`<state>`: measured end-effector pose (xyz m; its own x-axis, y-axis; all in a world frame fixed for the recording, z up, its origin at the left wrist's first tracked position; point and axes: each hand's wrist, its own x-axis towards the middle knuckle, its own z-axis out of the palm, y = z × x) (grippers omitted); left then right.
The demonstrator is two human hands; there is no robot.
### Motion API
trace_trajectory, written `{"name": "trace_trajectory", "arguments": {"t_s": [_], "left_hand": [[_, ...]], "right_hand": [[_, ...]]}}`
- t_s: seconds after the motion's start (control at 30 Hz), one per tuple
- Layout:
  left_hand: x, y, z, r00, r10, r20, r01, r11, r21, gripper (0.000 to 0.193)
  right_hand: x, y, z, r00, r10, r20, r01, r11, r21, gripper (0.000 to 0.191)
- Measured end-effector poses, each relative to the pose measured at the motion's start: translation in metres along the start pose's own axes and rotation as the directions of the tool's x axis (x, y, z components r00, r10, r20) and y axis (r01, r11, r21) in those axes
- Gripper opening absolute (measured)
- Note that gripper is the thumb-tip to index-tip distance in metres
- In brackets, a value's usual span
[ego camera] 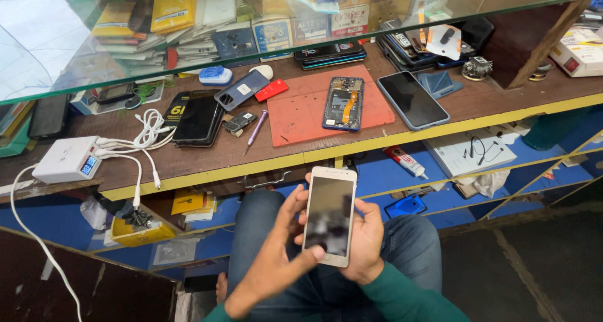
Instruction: The person handles a disassembled smartphone, repeatedly touching and adjusting internal components like the battery and ribbon cables. They also briefly handle a second smartphone and a screwdriver before returning to the disassembled device.
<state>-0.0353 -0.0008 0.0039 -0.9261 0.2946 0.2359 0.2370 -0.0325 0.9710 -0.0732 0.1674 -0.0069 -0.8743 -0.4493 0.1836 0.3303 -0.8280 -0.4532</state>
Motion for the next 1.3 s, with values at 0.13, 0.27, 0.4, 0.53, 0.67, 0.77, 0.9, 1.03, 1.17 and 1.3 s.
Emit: {"name": "trace_trajectory", "arguments": {"t_s": [0.13,0.27,0.4,0.53,0.67,0.77,0.9,1.03,1.17,1.3], "left_hand": [[-0.003,-0.008,0.011,0.999,0.042,0.004,-0.042,0.999,-0.016,0.108],[-0.002,-0.013,0.018,0.995,0.064,-0.072,-0.068,0.997,-0.047,0.105],[-0.002,-0.016,0.022,0.992,0.068,-0.104,-0.071,0.997,-0.021,0.106],[-0.003,-0.016,0.022,0.994,0.042,-0.099,-0.044,0.999,-0.022,0.106],[-0.003,-0.013,0.022,0.995,0.004,-0.102,-0.006,1.000,-0.021,0.106],[-0.003,-0.011,0.023,0.995,0.001,-0.099,-0.004,1.000,-0.030,0.106],[-0.003,-0.011,0.023,0.995,-0.015,-0.094,0.012,0.999,-0.036,0.107],[-0.004,-0.011,0.025,0.992,-0.007,-0.126,0.004,1.000,-0.017,0.108],[-0.002,-0.006,0.023,0.919,0.322,-0.227,-0.163,0.836,0.524,0.100],[0.001,0.002,0.018,0.961,0.194,-0.196,-0.072,0.863,0.500,0.086]], "right_hand": [[0.002,-0.008,-0.004,0.998,0.039,0.057,-0.041,0.998,0.045,0.081],[0.008,-0.010,-0.008,0.987,0.074,0.140,-0.081,0.996,0.049,0.084],[0.010,-0.009,-0.014,0.985,0.078,0.155,-0.084,0.996,0.037,0.087],[0.011,-0.008,-0.020,0.980,0.061,0.191,-0.064,0.998,0.011,0.088],[0.011,-0.007,-0.022,0.990,0.084,0.117,-0.085,0.996,-0.001,0.090],[0.011,-0.008,-0.021,0.985,0.072,0.154,-0.074,0.997,0.010,0.089],[0.010,-0.008,-0.021,0.980,0.038,0.197,-0.039,0.999,-0.001,0.087],[0.011,-0.009,-0.021,0.986,0.061,0.155,-0.059,0.998,-0.018,0.085],[0.013,-0.004,-0.018,0.997,-0.046,0.070,0.049,0.998,-0.040,0.078],[0.014,0.002,-0.009,0.985,-0.113,-0.127,0.102,0.991,-0.089,0.067]]}}
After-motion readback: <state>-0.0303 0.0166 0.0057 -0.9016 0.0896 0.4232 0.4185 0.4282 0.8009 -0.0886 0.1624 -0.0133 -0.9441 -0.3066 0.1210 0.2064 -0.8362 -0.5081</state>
